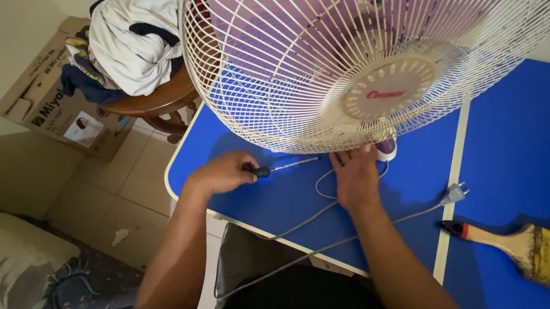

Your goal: The person assembles a table fan by attaching the front grille to the fan body. They use a screwdriver to tighten screws at the base and repeatedly adjust the grille alignment to secure it in place.

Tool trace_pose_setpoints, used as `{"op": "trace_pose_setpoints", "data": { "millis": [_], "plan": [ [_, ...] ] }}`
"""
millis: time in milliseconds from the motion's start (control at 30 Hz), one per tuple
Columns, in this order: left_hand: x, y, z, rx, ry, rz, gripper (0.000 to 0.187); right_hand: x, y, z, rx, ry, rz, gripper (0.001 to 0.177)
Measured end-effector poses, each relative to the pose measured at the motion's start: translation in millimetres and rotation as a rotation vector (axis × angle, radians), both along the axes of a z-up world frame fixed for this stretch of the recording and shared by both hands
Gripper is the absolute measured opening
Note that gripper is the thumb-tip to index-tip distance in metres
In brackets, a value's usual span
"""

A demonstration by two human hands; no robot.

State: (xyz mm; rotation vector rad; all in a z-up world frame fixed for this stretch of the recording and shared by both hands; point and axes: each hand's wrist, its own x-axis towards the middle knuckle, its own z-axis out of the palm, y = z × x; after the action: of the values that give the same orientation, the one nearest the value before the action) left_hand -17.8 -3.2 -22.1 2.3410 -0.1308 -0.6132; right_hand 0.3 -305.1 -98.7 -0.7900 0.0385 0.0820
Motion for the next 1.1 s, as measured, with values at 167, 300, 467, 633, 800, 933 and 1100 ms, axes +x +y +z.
{"op": "trace_pose_setpoints", "data": {
  "millis": [167, 300, 467, 633, 800, 933, 1100],
  "plan": [
    [-2, -10, -8, -0.017, -0.015, -0.083, 0.033, 0, -7, 6, -0.029, 0.126, -0.018, 0.087],
    [-8, -23, -14, -0.135, 0.015, -0.115, 0.033, -10, -12, 12, -0.068, 0.176, -0.139, 0.072],
    [-13, -55, -20, -0.193, 0.044, -0.144, 0.032, -32, -28, 5, -0.182, 0.181, -0.386, 0.045],
    [-17, -82, -21, -0.257, 0.048, -0.136, 0.031, -61, -37, -3, -0.413, 0.07, -0.438, 0.035],
    [-25, -131, -30, -0.421, 0.069, -0.092, 0.03, -80, -39, -6, -0.417, 0.302, -0.198, 0.026],
    [-29, -172, -37, -0.466, -0.103, -0.121, 0.031, -74, -50, -3, -0.442, 0.336, -0.184, 0.02],
    [-29, -198, -32, -0.405, -0.323, -0.179, 0.036, -59, -84, 25, -0.728, 0.343, -0.19, 0.024]
  ]
}}
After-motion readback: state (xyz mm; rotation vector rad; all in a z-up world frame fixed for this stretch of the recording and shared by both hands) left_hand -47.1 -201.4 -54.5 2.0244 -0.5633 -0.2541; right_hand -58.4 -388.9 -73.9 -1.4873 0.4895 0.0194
